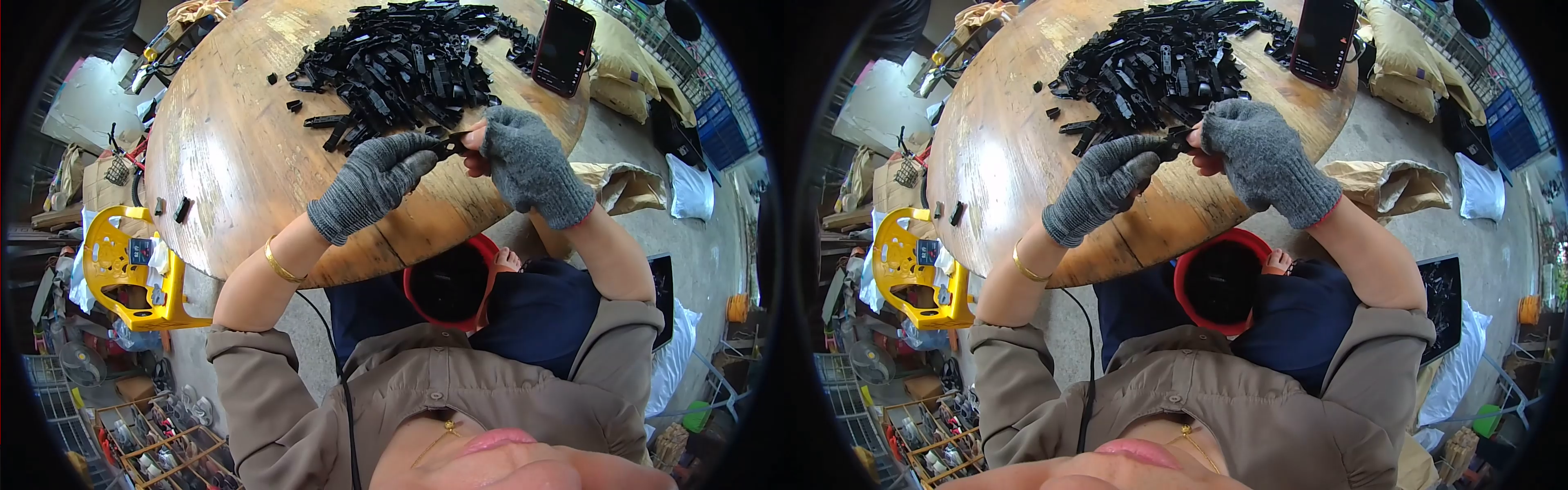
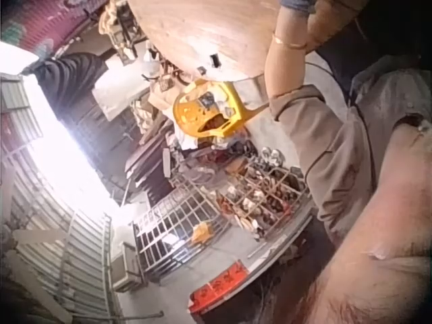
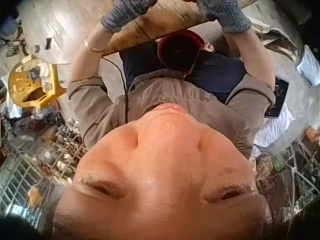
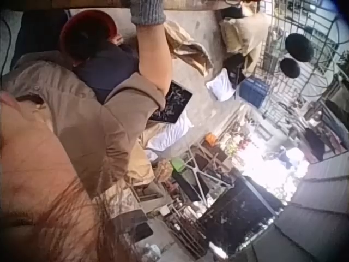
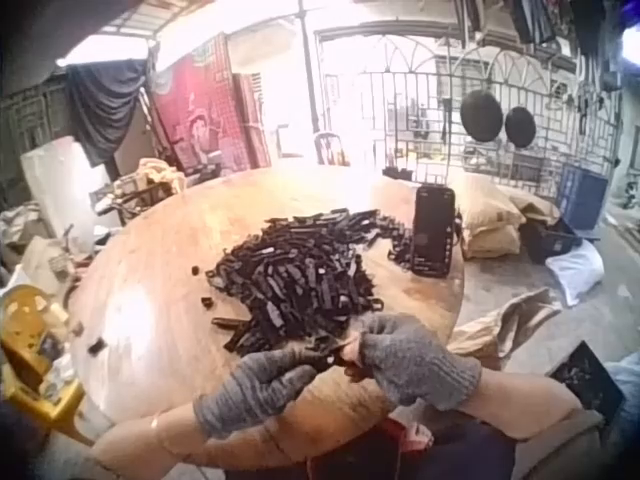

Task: Manually sorting and organizing small black plastic components on a wooden table.

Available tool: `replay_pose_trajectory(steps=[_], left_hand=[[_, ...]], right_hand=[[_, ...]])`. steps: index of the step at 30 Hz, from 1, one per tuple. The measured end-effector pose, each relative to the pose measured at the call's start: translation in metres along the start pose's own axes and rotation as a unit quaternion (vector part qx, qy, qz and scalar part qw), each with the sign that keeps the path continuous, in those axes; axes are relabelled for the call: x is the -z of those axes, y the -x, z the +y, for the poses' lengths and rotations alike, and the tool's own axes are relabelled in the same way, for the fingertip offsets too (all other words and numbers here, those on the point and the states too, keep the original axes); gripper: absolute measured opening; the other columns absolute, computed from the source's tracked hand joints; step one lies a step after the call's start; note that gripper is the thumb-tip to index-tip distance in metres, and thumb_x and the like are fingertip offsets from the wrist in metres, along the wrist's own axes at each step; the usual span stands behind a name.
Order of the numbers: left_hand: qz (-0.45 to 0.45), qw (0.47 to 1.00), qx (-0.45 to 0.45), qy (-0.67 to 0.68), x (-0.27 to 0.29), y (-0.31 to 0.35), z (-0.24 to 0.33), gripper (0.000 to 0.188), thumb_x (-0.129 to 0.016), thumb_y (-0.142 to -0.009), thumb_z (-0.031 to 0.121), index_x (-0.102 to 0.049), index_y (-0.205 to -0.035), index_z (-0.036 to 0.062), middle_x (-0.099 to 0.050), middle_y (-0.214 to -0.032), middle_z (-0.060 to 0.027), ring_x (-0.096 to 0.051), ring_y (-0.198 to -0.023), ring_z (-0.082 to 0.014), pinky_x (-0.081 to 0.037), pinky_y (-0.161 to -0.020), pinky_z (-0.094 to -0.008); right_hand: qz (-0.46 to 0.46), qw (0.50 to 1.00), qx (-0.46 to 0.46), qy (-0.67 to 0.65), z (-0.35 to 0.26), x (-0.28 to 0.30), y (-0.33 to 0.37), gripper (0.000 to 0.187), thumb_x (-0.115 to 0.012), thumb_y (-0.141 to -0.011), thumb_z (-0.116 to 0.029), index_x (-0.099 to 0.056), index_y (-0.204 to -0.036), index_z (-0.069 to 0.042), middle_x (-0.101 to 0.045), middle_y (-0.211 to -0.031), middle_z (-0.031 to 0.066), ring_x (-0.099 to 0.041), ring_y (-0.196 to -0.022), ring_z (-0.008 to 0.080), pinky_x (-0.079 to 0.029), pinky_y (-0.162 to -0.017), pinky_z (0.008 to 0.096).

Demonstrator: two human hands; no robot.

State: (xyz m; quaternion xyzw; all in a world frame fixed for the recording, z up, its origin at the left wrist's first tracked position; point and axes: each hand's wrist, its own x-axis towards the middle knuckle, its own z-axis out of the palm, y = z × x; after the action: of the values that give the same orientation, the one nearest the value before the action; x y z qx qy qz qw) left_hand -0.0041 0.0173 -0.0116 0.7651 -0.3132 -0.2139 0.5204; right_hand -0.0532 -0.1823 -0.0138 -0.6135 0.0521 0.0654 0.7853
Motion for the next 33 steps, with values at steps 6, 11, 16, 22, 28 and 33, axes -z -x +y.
replay_pose_trajectory(steps=[6, 11, 16, 22, 28, 33], left_hand=[[0.005, 0.999, -0.039, -0.037, 0.000, -0.002, -0.007, 0.025, -0.055, -0.086, 0.016, -0.059, -0.104, -0.0009, -0.063, -0.076, -0.0052, -0.052, -0.064, -0.0079, -0.045, -0.060, -0.0227], [-0.021, 0.997, -0.057, -0.057, 0.004, -0.002, -0.012, 0.024, -0.055, -0.086, 0.016, -0.059, -0.102, -0.0016, -0.065, -0.082, -0.0100, -0.056, -0.070, -0.0107, -0.047, -0.065, -0.0248], [-0.036, 0.998, -0.038, -0.026, 0.007, -0.003, -0.010, 0.024, -0.055, -0.086, 0.018, -0.060, -0.103, 0.0002, -0.058, -0.070, -0.0019, -0.049, -0.062, -0.0060, -0.043, -0.056, -0.0205], [-0.059, 0.998, 0.001, 0.036, 0.005, -0.003, -0.007, 0.025, -0.055, -0.087, 0.021, -0.060, -0.102, 0.0023, -0.048, -0.063, 0.0054, -0.041, -0.057, -0.0023, -0.037, -0.051, -0.0173], [-0.066, 0.997, -0.005, 0.029, 0.008, -0.002, -0.003, 0.025, -0.054, -0.087, 0.020, -0.060, -0.103, 0.0016, -0.050, -0.065, 0.0035, -0.044, -0.058, -0.0037, -0.039, -0.052, -0.0185], [-0.013, 0.991, -0.109, -0.079, 0.004, -0.002, -0.013, 0.026, -0.054, -0.087, 0.019, -0.059, -0.103, -0.0005, -0.061, -0.075, -0.0026, -0.052, -0.064, -0.0085, -0.045, -0.061, -0.0218]], right_hand=[[-0.028, 0.996, 0.013, 0.081, -0.008, 0.001, 0.007, 0.020, -0.064, -0.076, -0.014, -0.057, -0.083, 0.004, -0.060, -0.074, 0.0108, -0.060, -0.062, 0.0154, -0.052, -0.060, 0.0267], [-0.035, 0.997, -0.028, 0.069, -0.004, 0.003, 0.003, 0.021, -0.063, -0.077, -0.014, -0.057, -0.081, 0.005, -0.061, -0.073, 0.0110, -0.060, -0.061, 0.0142, -0.052, -0.058, 0.0259], [-0.046, 0.981, -0.007, 0.191, -0.006, 0.004, 0.006, 0.021, -0.061, -0.079, -0.015, -0.056, -0.083, 0.005, -0.061, -0.074, 0.0118, -0.059, -0.060, 0.0137, -0.052, -0.057, 0.0260], [-0.065, 0.995, -0.028, 0.064, -0.005, 0.005, 0.006, 0.025, -0.061, -0.081, -0.022, -0.059, -0.081, 0.003, -0.061, -0.070, 0.0086, -0.058, -0.055, 0.0117, -0.050, -0.053, 0.0225], [-0.060, 0.989, 0.001, 0.133, -0.012, 0.004, 0.011, 0.023, -0.061, -0.081, -0.019, -0.058, -0.084, 0.003, -0.061, -0.074, 0.0110, -0.058, -0.060, 0.0121, -0.050, -0.056, 0.0231], [-0.081, 0.949, 0.069, 0.298, -0.015, 0.003, 0.009, 0.027, -0.057, -0.083, -0.024, -0.060, -0.077, 0.002, -0.062, -0.071, 0.0076, -0.057, -0.058, 0.0095, -0.048, -0.055, 0.0216]])
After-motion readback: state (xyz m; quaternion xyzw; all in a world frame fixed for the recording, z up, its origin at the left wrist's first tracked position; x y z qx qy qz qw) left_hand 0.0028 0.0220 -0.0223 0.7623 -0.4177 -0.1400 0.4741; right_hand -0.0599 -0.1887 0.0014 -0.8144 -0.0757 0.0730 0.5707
